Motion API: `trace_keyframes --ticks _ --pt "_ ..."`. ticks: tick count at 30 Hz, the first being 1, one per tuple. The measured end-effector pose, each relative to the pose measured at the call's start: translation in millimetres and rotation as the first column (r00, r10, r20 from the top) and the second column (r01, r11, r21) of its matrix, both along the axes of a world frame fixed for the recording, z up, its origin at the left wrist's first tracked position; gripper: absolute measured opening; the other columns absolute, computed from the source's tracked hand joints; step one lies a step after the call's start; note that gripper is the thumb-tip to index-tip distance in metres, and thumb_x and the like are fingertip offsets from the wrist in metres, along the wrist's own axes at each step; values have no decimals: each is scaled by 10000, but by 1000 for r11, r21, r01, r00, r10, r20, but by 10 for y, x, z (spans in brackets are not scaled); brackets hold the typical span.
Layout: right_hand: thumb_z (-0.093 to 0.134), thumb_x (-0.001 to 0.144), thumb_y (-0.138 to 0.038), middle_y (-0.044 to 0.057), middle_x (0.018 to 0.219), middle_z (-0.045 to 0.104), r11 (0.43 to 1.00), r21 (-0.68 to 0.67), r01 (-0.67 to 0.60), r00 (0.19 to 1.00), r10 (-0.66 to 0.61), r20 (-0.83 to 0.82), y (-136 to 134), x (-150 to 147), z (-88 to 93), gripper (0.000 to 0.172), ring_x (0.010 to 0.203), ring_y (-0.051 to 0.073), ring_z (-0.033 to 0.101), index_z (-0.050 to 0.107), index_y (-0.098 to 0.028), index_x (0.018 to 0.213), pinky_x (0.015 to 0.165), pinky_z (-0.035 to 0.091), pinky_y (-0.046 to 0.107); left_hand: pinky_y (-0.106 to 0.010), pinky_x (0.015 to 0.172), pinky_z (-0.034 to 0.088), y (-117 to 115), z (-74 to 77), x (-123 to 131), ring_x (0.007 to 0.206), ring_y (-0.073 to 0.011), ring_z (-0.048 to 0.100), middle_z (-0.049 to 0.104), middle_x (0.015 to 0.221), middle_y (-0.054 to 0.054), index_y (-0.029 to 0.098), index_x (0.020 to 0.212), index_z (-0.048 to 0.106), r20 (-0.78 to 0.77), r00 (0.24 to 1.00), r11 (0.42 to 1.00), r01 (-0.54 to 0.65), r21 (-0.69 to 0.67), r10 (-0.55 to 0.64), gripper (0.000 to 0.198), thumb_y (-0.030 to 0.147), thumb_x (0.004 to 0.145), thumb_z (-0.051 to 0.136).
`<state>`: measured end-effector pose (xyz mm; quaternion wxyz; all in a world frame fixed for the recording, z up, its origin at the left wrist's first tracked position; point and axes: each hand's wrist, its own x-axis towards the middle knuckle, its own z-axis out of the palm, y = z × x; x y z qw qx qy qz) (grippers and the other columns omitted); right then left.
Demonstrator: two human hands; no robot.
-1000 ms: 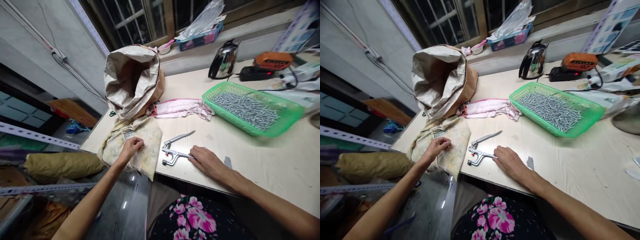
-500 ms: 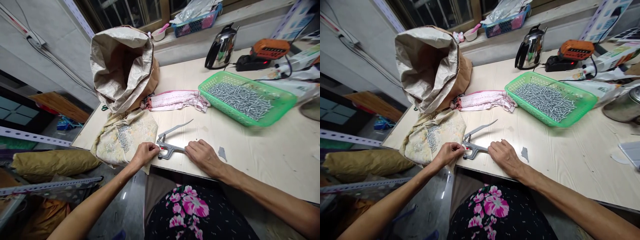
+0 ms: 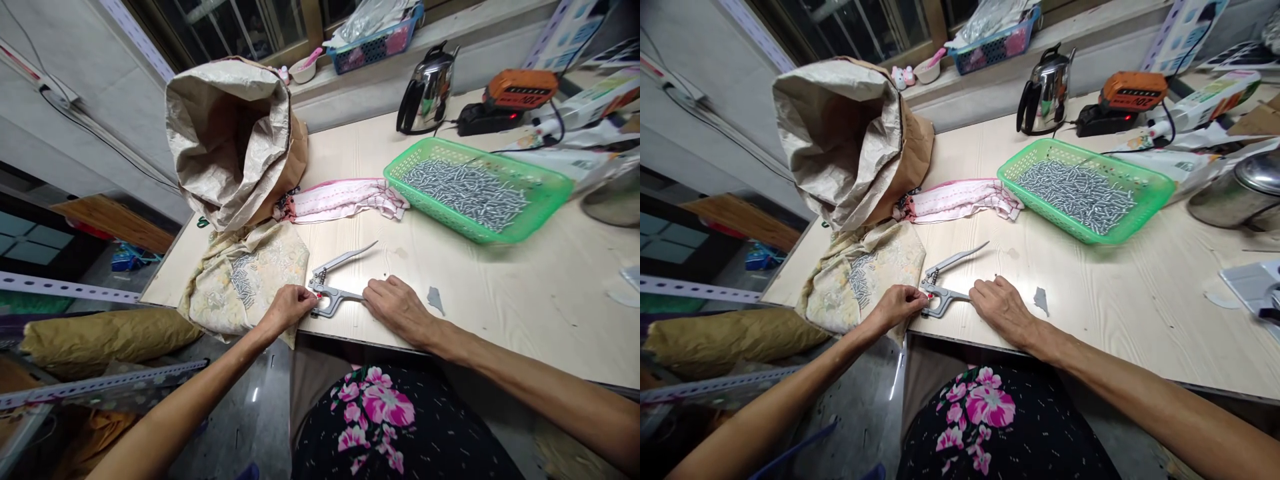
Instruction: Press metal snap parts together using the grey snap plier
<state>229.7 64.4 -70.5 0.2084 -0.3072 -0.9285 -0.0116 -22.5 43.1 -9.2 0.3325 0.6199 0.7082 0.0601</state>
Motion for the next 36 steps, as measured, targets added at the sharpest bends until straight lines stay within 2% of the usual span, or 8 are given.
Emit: trace_keyframes --ticks 8,15,17,19,22,28,32,36 --pt "363 982 -167 34 788 558 994 -112 -16 1000 15 -13 19 11 24 247 674 153 449 533 -175 803 684 295 316 -213 484 344 77 -138 -59 475 -102 459 508 461 28 138 572 611 183 971 959 -98 -267 150 248 372 652 622" --pt "460 963 -289 71 930 609 967 -256 15 999 -3 46 44 39 127 162 812 196 523 562 -178 903 745 357 342 -212 486 352 40 -180 -95 480 -93 446 517 482 28 130 608 628 259 946 960 -131 -248 196 272 398 637 667" --pt "544 903 -494 136 1197 575 960 -279 26 998 -10 58 115 67 186 378 1045 276 517 554 -174 1104 859 385 403 -214 489 350 27 -209 -113 484 -91 433 507 486 33 125 627 641 262 948 965 -122 -233 183 306 430 631 671" --pt "571 797 -683 191 1448 391 957 -286 43 996 -19 85 226 86 227 752 1290 371 363 441 -165 1327 1000 333 506 -214 489 348 27 -235 -123 483 -90 420 487 482 42 123 641 649 267 946 966 -120 -230 181 326 447 626 674" --pt "588 694 -781 225 1538 243 943 -330 43 983 20 184 420 85 247 1031 1416 426 147 318 -128 1445 1098 197 595 -215 485 340 37 -249 -118 479 -91 417 479 474 45 122 633 645 258 945 961 -138 -241 200 313 433 621 678" --pt "683 621 -737 236 1458 366 926 -377 18 974 69 216 595 41 258 1101 1356 443 271 330 -99 1445 1074 233 628 -212 476 335 21 -205 -67 465 -82 406 476 465 51 124 605 632 271 928 949 -188 -252 256 264 378 628 695" --pt "714 636 -664 213 1322 473 937 -349 8 984 54 168 573 32 301 985 1192 389 432 413 -80 1370 1012 336 544 -213 474 348 19 -194 -38 454 -82 421 470 460 58 128 595 616 281 910 935 -231 -269 305 250 359 630 706" --pt "735 646 -615 170 1192 525 940 -339 19 985 40 167 550 24 341 825 1043 338 471 499 -111 1255 913 395 473 -221 487 370 20 -166 -32 450 -81 421 461 462 60 128 595 603 255 912 926 -247 -287 322 249 347 662 700"
